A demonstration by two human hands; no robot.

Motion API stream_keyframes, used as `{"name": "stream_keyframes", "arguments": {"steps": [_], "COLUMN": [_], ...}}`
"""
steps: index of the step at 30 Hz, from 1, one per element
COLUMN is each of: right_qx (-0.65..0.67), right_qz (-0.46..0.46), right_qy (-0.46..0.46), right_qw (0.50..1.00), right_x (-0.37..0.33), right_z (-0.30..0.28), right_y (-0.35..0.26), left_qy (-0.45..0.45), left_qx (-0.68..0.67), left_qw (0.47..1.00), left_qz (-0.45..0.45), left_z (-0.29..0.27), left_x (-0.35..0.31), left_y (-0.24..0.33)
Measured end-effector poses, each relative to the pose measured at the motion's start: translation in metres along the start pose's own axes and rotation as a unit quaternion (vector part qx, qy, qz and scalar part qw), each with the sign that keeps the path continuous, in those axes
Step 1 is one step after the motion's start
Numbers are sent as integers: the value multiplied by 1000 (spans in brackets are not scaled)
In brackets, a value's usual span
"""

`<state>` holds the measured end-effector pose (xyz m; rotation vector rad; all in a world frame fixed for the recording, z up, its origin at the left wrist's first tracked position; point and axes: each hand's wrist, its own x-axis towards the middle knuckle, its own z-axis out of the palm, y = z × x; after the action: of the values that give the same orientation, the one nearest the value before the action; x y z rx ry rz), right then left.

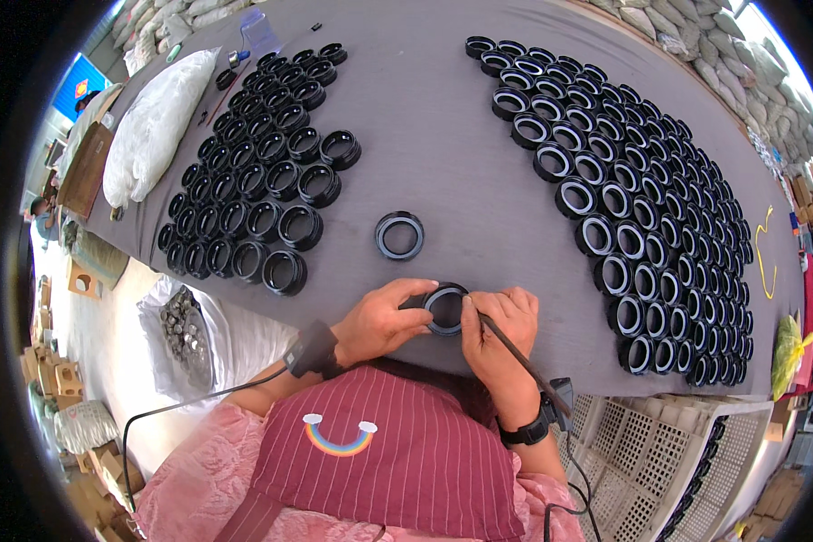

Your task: The recorder is assembling or inspecting black plastic ring components by inserting white inner rings and using a metal rod to check them.

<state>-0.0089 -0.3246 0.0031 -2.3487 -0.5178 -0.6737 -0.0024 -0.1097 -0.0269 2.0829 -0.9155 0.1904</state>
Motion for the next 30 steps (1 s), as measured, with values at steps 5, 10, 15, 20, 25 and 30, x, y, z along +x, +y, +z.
{"name": "stream_keyframes", "arguments": {"steps": [5,10,15,20,25,30], "right_qx": [183,244,310,502,500,535], "right_qz": [60,29,115,241,292,267], "right_qy": [-19,-13,-42,160,175,174], "right_qw": [981,969,943,815,796,783], "right_x": [-10,-17,-25,-39,-51,-65], "right_z": [15,24,28,31,23,24], "right_y": [-1,-1,14,27,30,37], "left_qy": [13,50,20,7,9,32], "left_qx": [-28,-62,30,72,198,251], "left_qw": [999,996,999,997,979,967], "left_qz": [-9,-45,27,34,51,-35], "left_z": [0,4,2,4,-3,-16], "left_x": [-2,-4,-1,5,22,30], "left_y": [-3,-6,-4,-3,-5,-3]}}
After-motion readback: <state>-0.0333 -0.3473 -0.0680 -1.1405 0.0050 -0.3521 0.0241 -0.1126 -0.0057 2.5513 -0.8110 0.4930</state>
